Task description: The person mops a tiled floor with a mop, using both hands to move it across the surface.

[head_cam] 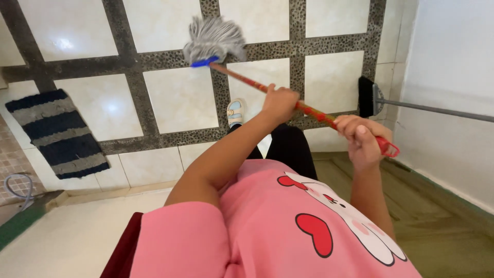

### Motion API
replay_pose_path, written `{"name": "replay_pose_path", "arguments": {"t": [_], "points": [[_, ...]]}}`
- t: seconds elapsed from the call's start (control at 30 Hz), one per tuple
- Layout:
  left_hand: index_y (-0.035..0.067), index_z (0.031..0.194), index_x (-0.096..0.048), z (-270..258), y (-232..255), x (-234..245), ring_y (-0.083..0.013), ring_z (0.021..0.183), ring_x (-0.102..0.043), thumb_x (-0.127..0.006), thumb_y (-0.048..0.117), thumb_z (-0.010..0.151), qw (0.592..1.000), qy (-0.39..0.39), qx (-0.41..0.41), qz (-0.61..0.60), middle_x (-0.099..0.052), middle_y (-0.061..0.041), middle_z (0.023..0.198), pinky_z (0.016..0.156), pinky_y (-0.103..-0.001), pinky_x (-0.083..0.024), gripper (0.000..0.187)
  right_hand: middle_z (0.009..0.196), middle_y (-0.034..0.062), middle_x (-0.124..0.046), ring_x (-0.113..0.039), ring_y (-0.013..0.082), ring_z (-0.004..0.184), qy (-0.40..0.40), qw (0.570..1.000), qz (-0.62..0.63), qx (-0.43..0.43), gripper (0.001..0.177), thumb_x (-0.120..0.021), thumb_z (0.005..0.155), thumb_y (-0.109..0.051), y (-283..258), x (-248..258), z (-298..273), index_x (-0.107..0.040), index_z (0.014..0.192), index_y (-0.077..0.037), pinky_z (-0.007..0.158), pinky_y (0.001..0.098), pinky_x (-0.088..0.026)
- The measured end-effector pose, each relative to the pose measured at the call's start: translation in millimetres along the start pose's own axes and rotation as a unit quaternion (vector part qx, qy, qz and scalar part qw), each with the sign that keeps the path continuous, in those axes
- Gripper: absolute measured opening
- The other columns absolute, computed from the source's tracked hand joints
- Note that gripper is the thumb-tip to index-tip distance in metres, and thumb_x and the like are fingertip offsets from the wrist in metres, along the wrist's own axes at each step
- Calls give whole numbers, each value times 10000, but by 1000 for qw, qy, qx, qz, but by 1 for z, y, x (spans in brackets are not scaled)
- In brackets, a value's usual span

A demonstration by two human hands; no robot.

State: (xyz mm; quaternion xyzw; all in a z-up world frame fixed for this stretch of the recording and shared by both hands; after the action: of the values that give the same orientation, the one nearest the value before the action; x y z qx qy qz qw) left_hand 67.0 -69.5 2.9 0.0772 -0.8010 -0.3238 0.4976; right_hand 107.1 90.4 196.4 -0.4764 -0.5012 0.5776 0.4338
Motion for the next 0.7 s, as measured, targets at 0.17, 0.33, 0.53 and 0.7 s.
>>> {"name": "replay_pose_path", "arguments": {"t": [0.17,0.33,0.53,0.7], "points": [[163,889,-721,-44,-29,-23,-282,977,-671,-732,324,850,998,-3,67,4,-725,-71,894,994,-585,-372,166,716,103,-514,-544,262,756,-97,994,30,-50,387,-532,1059,-192,20,-17,8,-503,729,8,944,481,-523],[154,871,-723,-20,12,-41,-281,964,-667,-685,348,928,996,40,75,-14,-725,-67,882,970,-580,-378,206,691,72,-494,-544,245,727,-151,988,0,-31,392,-525,1059,-201,1,24,8,-496,717,-12,913,472,-537],[181,860,-721,75,109,-73,-262,980,-665,-592,373,973,996,89,-10,-6,-728,-39,909,938,-546,-377,257,692,68,-511,-567,238,706,-130,985,-95,55,355,-520,1037,-148,-47,118,-6,-458,707,-36,853,466,-558],[211,833,-715,156,194,-109,-230,997,-657,-573,401,969,992,78,-102,-22,-721,0,873,948,-569,-351,273,691,89,-540,-589,253,687,-78,968,-206,121,335,-546,1004,-111,-58,186,-26,-472,692,-16,862,485,-560]]}}
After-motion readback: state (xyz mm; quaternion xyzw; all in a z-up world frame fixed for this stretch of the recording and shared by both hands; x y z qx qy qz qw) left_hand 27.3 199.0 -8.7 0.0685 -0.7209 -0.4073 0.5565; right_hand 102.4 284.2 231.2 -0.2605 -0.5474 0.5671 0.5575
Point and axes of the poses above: each hand's wrist, its own z-axis towards the middle knuckle, its own x-axis out of the back of the hand, y = z × x, the point moved 4 cm from there along z, towards the middle knuckle
